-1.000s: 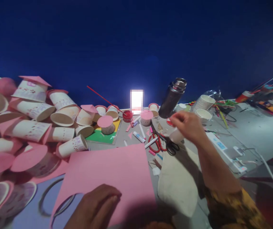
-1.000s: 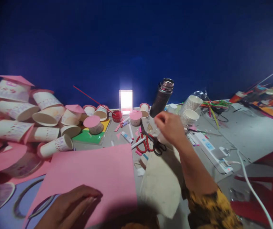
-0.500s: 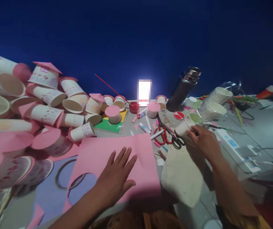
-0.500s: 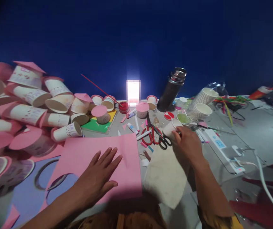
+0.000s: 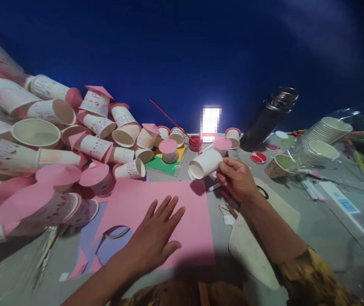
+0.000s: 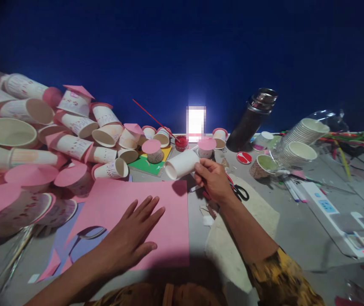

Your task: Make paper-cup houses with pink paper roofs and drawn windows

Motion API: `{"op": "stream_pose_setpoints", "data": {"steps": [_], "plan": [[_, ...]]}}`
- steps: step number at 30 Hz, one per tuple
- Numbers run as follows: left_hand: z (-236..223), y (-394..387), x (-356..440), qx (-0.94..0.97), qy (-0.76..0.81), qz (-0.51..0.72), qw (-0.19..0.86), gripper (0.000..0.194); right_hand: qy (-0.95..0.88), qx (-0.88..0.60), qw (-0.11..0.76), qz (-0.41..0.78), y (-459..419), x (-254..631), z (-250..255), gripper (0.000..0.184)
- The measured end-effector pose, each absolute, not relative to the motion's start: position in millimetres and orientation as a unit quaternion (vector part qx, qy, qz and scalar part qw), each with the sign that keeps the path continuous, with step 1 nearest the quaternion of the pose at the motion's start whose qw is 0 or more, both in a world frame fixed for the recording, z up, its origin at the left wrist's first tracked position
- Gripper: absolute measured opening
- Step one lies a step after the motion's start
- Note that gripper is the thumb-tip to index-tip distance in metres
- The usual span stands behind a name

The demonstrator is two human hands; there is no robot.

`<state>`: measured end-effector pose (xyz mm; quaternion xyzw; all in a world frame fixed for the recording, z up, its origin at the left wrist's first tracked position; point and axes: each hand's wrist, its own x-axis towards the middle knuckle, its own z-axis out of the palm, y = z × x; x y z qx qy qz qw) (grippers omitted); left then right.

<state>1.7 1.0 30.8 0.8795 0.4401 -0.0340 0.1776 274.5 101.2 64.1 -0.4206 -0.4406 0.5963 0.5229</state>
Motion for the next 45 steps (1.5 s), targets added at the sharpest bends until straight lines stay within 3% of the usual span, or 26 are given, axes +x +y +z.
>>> {"op": "stream_pose_setpoints", "data": {"steps": [10, 15, 21, 23, 28, 32, 34, 38, 42, 45], "plan": [[45.4, 44.3, 58.6, 0.894, 0.388, -0.045, 0.22, 0.084, -0.399, -0.417, 0.574, 0.581, 115.3, 292.6, 39.0, 0.041], [36.8, 16.5, 55.9, 0.879, 0.42, -0.094, 0.203, 0.089, -0.407, -0.399, 0.604, 0.557, 108.5, 290.2, 45.7, 0.038], [28.1, -2.4, 38.1, 0.892, 0.401, -0.071, 0.197, 0.082, -0.472, -0.397, 0.53, 0.582, 93.3, 279.2, 35.0, 0.034], [36.1, 6.7, 36.6, 0.893, 0.403, -0.05, 0.191, 0.08, -0.506, -0.43, 0.514, 0.543, 91.5, 276.7, 28.2, 0.032], [49.6, 17.1, 34.6, 0.898, 0.397, 0.001, 0.19, 0.054, -0.595, -0.509, 0.494, 0.378, 88.7, 272.7, 29.1, 0.025], [16.1, 7.8, 36.1, 0.914, 0.362, 0.005, 0.184, 0.08, -0.684, -0.494, 0.46, 0.276, 80.9, 263.0, 36.7, 0.016], [-6.4, 2.7, 37.1, 0.936, 0.305, 0.006, 0.177, 0.076, -0.687, -0.48, 0.456, 0.301, 77.1, 257.9, 37.5, 0.016], [-22.5, -2.1, 36.6, 0.947, 0.265, 0.097, 0.15, 0.045, -0.611, -0.47, 0.459, 0.443, 73.6, 253.1, 31.8, 0.02], [4.3, 0.9, 35.3, 0.825, 0.36, 0.289, 0.327, 0.007, -0.469, -0.397, 0.473, 0.631, 75.8, 252.4, 23.3, 0.026], [24.8, 10.2, 35.4, 0.618, 0.484, 0.391, 0.481, 0.011, -0.396, -0.354, 0.482, 0.697, 76.8, 250.2, 19.9, 0.029]]}}
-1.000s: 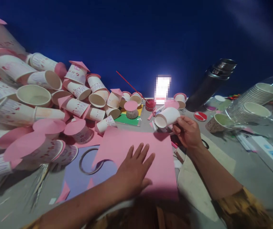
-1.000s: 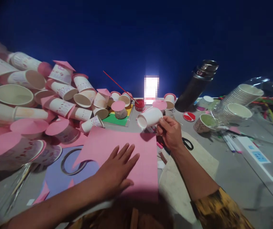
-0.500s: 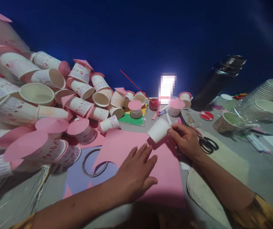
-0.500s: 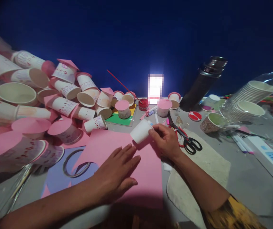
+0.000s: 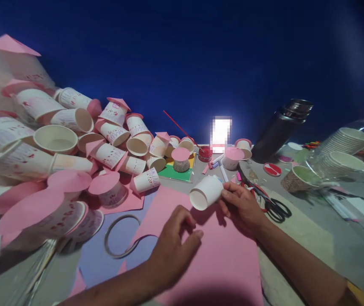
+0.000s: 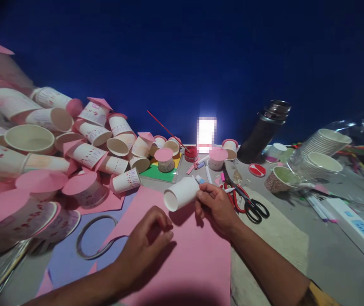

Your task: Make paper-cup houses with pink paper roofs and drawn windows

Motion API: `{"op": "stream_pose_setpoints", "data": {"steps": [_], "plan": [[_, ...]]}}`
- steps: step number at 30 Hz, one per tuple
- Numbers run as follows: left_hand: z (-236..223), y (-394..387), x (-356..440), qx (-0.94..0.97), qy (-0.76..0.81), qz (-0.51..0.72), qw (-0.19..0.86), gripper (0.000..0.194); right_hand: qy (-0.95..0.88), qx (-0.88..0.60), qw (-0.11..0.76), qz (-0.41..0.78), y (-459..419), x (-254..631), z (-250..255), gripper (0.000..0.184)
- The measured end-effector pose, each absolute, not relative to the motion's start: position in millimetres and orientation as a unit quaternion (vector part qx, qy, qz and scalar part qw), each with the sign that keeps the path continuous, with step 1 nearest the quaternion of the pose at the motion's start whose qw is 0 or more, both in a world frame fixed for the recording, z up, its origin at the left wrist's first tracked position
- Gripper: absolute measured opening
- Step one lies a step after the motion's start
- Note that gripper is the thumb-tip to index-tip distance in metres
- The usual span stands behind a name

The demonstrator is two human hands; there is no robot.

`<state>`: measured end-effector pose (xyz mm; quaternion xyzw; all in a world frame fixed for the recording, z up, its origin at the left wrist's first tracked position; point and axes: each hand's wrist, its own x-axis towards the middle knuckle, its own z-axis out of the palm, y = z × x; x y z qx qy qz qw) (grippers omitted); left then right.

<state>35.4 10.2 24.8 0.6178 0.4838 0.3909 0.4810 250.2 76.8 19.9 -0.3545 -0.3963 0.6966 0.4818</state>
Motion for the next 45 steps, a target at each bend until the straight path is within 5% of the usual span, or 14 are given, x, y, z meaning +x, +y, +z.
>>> {"op": "stream_pose_setpoints", "data": {"steps": [5, 18, 22, 26, 31, 45], "plan": [[30.8, 35.3, 30.4, 0.425, 0.46, 0.486, 0.609, 0.055, -0.413, -0.325, 0.406, 0.748, 69.2, 243.0, 16.2, 0.031], [31.9, 41.9, 30.5, 0.265, 0.355, 0.494, 0.748, 0.05, -0.447, -0.362, 0.282, 0.768, 64.6, 236.8, 25.6, 0.038], [30.8, 42.9, 25.7, 0.202, 0.336, 0.485, 0.782, 0.056, -0.476, -0.446, 0.372, 0.661, 73.5, 242.5, 29.7, 0.037], [30.7, 43.8, 24.0, 0.153, 0.344, 0.454, 0.808, 0.07, -0.561, -0.551, 0.449, 0.424, 88.5, 259.9, 38.3, 0.034], [32.7, 46.2, 21.2, 0.114, 0.374, 0.444, 0.806, 0.059, -0.554, -0.603, 0.517, 0.25, 108.6, 289.2, 41.9, 0.032], [30.2, 46.3, 16.4, 0.137, 0.321, 0.398, 0.849, 0.061, -0.707, -0.599, 0.36, 0.113, 113.2, 298.6, 30.8, 0.023]]}}
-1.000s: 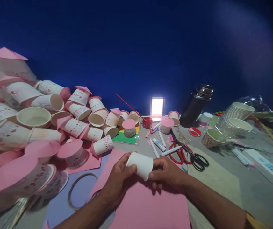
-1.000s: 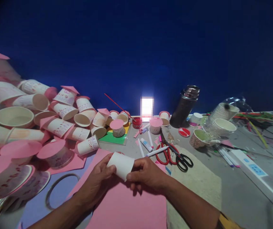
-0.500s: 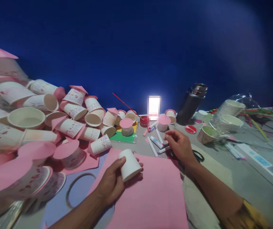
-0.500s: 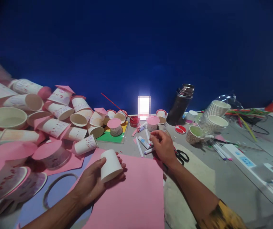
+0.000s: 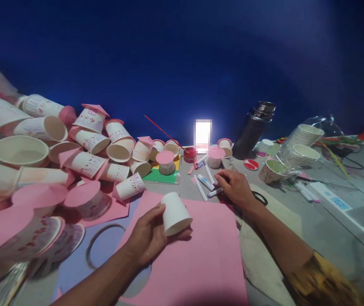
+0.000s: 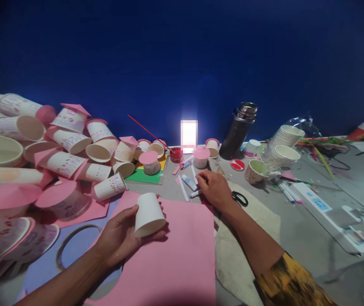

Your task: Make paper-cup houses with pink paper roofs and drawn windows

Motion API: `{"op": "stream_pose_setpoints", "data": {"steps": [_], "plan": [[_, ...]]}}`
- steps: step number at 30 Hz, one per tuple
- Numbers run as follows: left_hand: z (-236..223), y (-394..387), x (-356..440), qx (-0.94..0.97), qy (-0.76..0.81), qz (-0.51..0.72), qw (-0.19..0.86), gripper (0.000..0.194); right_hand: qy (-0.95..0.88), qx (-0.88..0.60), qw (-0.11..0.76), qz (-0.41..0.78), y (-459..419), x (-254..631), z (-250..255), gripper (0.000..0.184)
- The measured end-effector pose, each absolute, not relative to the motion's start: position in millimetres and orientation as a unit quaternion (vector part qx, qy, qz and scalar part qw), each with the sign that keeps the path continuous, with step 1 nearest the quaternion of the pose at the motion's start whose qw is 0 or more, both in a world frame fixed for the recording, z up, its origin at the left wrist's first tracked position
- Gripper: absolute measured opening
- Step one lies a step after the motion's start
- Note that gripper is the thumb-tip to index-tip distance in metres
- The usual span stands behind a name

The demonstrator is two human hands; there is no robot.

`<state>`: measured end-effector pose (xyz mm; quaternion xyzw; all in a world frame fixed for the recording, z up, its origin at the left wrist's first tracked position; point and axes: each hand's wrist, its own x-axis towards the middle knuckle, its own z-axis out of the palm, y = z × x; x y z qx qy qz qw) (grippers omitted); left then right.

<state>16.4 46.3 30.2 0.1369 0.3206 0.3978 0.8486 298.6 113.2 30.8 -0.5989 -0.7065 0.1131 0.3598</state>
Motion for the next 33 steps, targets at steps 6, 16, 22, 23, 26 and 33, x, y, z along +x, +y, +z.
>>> {"op": "stream_pose_setpoints", "data": {"steps": [6, 16, 22, 23, 26, 33], "plan": [[26.1, 47.1, 15.2, 0.168, 0.312, 0.371, 0.858, 0.08, -0.752, -0.57, 0.327, 0.058, 110.6, 299.7, 26.0, 0.019], [22.7, 46.7, 17.6, 0.156, 0.308, 0.379, 0.859, 0.058, -0.874, -0.476, 0.096, -0.015, 111.9, 265.9, 27.9, 0.034], [18.4, 50.8, 17.3, 0.133, 0.245, 0.373, 0.885, 0.049, -0.903, -0.41, 0.118, -0.045, 111.9, 263.3, 29.2, 0.02], [18.2, 50.8, 16.9, 0.131, 0.24, 0.378, 0.885, 0.049, -0.908, -0.393, 0.135, -0.044, 112.0, 263.9, 28.6, 0.02], [17.8, 50.0, 15.1, 0.133, 0.241, 0.389, 0.879, 0.05, -0.897, -0.359, 0.257, -0.02, 112.9, 268.0, 30.7, 0.016], [19.7, 49.0, 15.6, 0.139, 0.267, 0.375, 0.877, 0.048, -0.732, -0.481, 0.482, 0.0, 115.3, 283.6, 42.0, 0.01]]}}
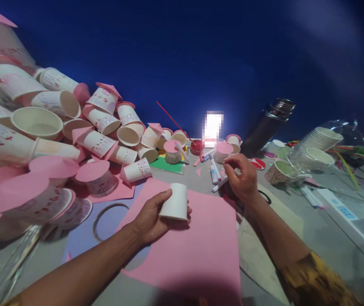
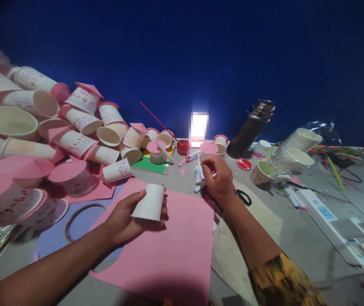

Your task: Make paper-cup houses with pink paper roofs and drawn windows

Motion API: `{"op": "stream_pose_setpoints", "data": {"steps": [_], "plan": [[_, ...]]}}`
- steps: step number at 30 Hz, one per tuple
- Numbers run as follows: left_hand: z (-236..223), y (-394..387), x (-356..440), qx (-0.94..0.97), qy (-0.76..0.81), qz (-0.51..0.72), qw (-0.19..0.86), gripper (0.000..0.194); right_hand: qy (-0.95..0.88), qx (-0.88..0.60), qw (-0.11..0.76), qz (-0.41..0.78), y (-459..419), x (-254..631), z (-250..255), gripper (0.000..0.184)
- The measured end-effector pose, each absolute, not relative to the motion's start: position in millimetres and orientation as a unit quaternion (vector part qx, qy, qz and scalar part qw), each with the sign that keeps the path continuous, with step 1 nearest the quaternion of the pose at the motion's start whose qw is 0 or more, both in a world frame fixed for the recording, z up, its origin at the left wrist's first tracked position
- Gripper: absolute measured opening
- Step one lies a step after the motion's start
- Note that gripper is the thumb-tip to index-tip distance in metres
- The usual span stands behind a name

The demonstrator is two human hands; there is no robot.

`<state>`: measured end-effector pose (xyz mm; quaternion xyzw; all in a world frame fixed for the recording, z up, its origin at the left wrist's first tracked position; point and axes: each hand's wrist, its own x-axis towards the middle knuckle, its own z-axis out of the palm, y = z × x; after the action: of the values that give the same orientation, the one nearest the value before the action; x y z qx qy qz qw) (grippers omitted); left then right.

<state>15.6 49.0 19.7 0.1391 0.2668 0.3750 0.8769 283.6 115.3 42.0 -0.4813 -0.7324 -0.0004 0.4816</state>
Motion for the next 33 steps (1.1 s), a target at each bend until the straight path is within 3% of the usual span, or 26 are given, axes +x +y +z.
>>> {"op": "stream_pose_setpoints", "data": {"steps": [4, 8, 11, 15, 19, 25, 26, 28, 29, 33], "plan": [[23.4, 49.0, 18.9, 0.115, 0.283, 0.378, 0.874, 0.046, -0.793, -0.486, 0.365, 0.034, 116.2, 287.8, 42.8, 0.014], [23.2, 49.8, 19.0, 0.105, 0.304, 0.375, 0.869, 0.047, -0.73, -0.568, 0.378, 0.039, 127.1, 293.3, 61.5, 0.02], [20.3, 50.3, 18.6, 0.122, 0.312, 0.357, 0.872, 0.046, -0.783, -0.577, 0.228, 0.045, 144.1, 276.5, 73.7, 0.025], [17.2, 49.2, 19.7, 0.128, 0.308, 0.365, 0.869, 0.044, -0.85, -0.505, 0.136, 0.062, 166.3, 226.5, 66.4, 0.041], [17.1, 49.4, 19.4, 0.144, 0.284, 0.356, 0.879, 0.05, -0.872, -0.469, 0.108, 0.091, 178.3, 191.4, 55.2, 0.008], [17.2, 53.1, 13.4, 0.143, 0.238, 0.359, 0.891, 0.059, -0.83, -0.494, 0.222, 0.136, 165.3, 215.8, 81.5, 0.011], [16.9, 53.4, 12.7, 0.143, 0.241, 0.366, 0.888, 0.058, -0.814, -0.491, 0.261, 0.168, 156.8, 223.8, 87.8, 0.017], [16.5, 53.7, 12.2, 0.143, 0.253, 0.379, 0.879, 0.054, -0.682, -0.44, 0.458, 0.362, 135.0, 236.5, 95.6, 0.023], [16.2, 53.7, 12.3, 0.141, 0.256, 0.383, 0.876, 0.051, -0.626, -0.419, 0.505, 0.421, 122.7, 240.4, 96.1, 0.026], [14.0, 53.0, 13.1, 0.13, 0.227, 0.386, 0.885, 0.048, -0.541, -0.406, 0.568, 0.468, 79.9, 240.9, 78.6, 0.035]]}}
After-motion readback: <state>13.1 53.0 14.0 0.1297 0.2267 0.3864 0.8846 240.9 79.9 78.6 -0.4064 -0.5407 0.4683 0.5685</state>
